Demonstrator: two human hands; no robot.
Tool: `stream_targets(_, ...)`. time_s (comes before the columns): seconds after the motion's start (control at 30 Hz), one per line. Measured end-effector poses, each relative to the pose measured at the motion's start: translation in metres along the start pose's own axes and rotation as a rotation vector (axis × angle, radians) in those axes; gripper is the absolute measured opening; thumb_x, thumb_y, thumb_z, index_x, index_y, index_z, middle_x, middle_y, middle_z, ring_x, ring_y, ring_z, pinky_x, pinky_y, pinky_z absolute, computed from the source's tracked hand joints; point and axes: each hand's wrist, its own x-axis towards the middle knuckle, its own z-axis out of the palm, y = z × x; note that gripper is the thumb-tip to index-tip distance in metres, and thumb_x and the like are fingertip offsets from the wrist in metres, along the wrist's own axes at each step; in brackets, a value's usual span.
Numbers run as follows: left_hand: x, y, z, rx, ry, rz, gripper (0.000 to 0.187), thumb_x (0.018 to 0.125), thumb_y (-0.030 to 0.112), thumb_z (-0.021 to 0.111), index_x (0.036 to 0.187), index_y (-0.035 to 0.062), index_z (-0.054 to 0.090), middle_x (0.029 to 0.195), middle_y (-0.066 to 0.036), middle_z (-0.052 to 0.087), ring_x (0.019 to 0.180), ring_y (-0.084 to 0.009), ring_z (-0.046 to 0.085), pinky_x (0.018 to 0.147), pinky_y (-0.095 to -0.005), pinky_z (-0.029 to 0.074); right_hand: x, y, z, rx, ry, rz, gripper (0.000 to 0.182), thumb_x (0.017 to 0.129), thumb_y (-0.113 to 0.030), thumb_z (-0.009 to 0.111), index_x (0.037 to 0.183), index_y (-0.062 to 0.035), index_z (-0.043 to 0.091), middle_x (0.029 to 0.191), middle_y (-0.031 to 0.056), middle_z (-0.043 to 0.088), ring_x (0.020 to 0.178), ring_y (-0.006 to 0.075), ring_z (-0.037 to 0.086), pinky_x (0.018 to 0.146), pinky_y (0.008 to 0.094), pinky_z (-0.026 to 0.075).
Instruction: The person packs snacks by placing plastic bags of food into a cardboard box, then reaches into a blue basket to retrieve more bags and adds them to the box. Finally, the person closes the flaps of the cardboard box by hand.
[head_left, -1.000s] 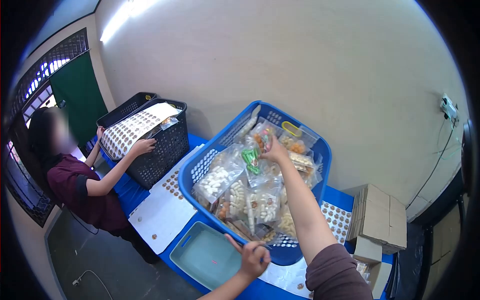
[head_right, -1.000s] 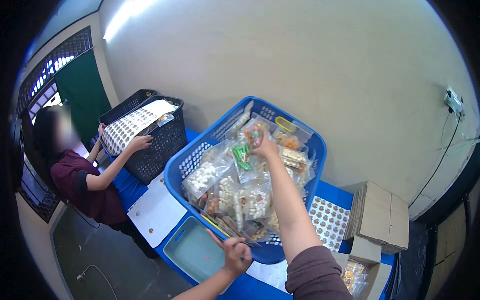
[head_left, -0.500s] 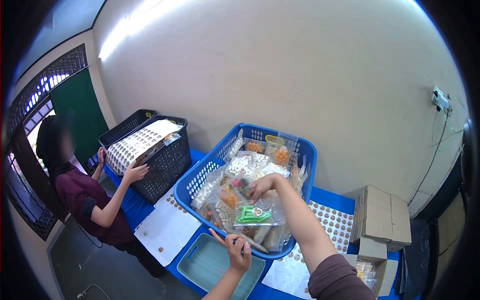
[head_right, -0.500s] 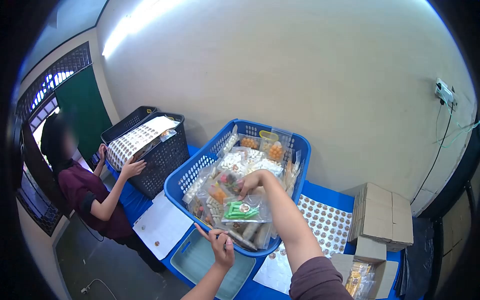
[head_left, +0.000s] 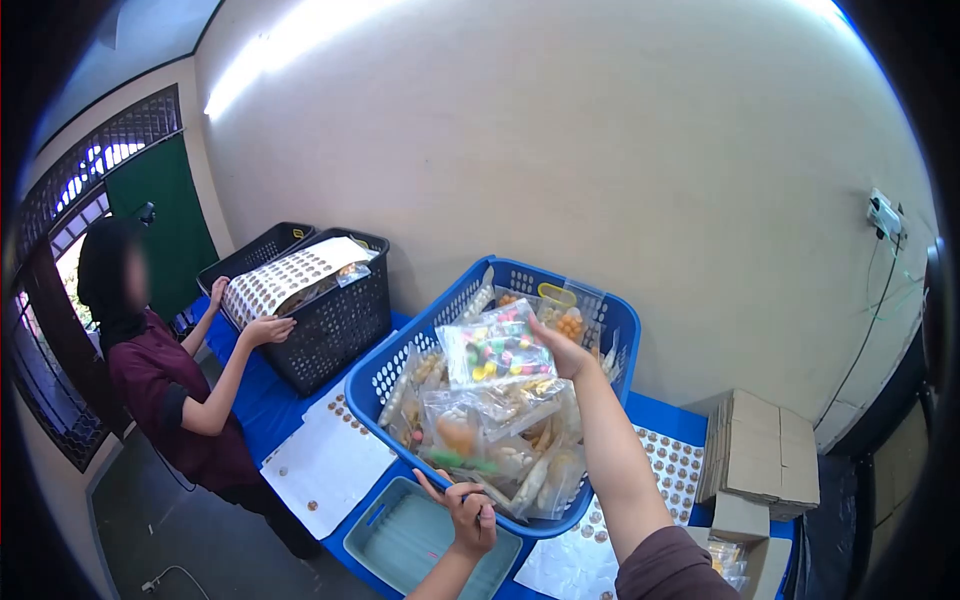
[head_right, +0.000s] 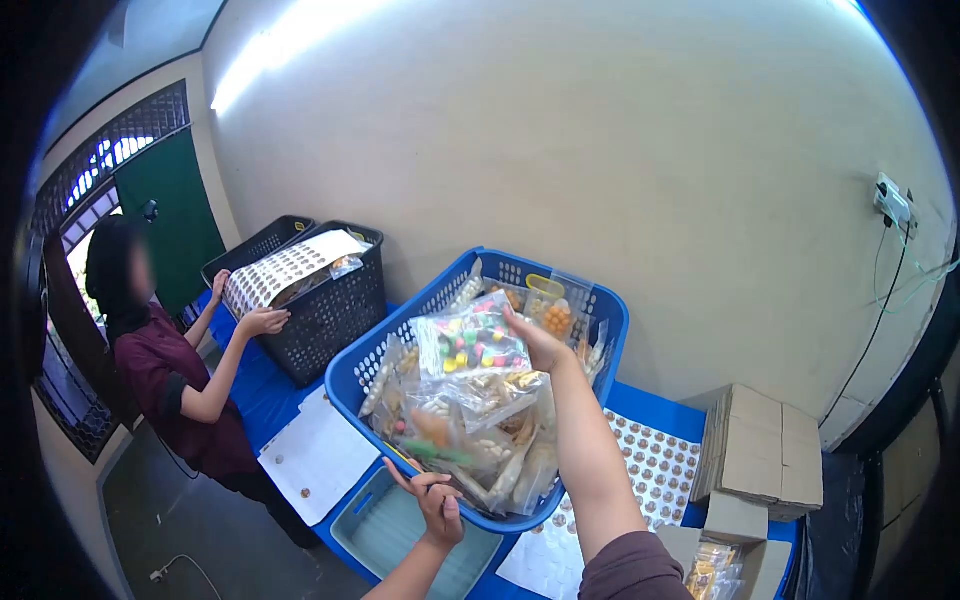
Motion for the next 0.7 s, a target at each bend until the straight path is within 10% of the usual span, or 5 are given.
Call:
stream_targets(0.1, 0.0, 0.0, -0.001, -0.054, 0.044, -0.01, 0.022, 0.086, 0.025, 0.045, 0.071, 0.009, 0.051, 0.093, -0.013, 0.047, 0.102, -0.0292, 0.044, 0.108, -0.0623, 0.007, -0.005, -0.005, -0.008, 0.071, 0.182, -0.121, 0.054, 0.089, -0.047, 0.056, 0.126, -0.0066, 0.051, 0.117, 0.0079, 0.06, 0.101, 0.0186, 0.062, 0.086, 0.035, 0.052)
stream_targets(0.27, 0.003, -0.002, 0.005, -0.044, 0.067, -0.011, 0.032, 0.089, 0.028, 0.038, 0.068, 0.0067, 0.048, 0.093, -0.015, 0.045, 0.124, -0.0384, 0.025, 0.109, -0.062, 0.005, 0.012, 0.0, -0.04, 0.002, 0.389, -0.442, 0.037, 0.092, -0.025, 0.052, 0.123, -0.0055, 0.052, 0.111, 0.0128, 0.063, 0.096, 0.0219, 0.063, 0.08, 0.0327, 0.052)
stream_targets(0.57, 0.012, -0.008, 0.003, -0.009, 0.136, -0.015, 0.029, 0.087, 0.024, 0.037, 0.068, 0.0046, 0.046, 0.096, -0.016, 0.046, 0.134, -0.0445, 0.011, 0.109, -0.0618, 0.009, 0.027, -0.003, -0.051, 0.11, 0.445, -0.44, 0.041, 0.095, -0.032, 0.038, 0.115, -0.007, 0.063, 0.102, 0.0072, 0.067, 0.083, 0.0142, 0.061, 0.074, 0.0266, 0.047)
stream_targets(0.7, 0.018, -0.011, 0.002, 0.07, 0.17, -0.031, 0.03, 0.088, 0.026, 0.034, 0.068, 0.0058, 0.043, 0.096, -0.015, 0.047, 0.131, -0.0405, 0.02, 0.109, -0.0626, 0.005, 0.051, 0.005, -0.032, -0.567, 0.725, -0.774, 0.031, 0.09, -0.022, 0.046, 0.105, -0.0008, 0.064, 0.096, 0.0078, 0.068, 0.085, 0.0155, 0.058, 0.076, 0.0293, 0.043)
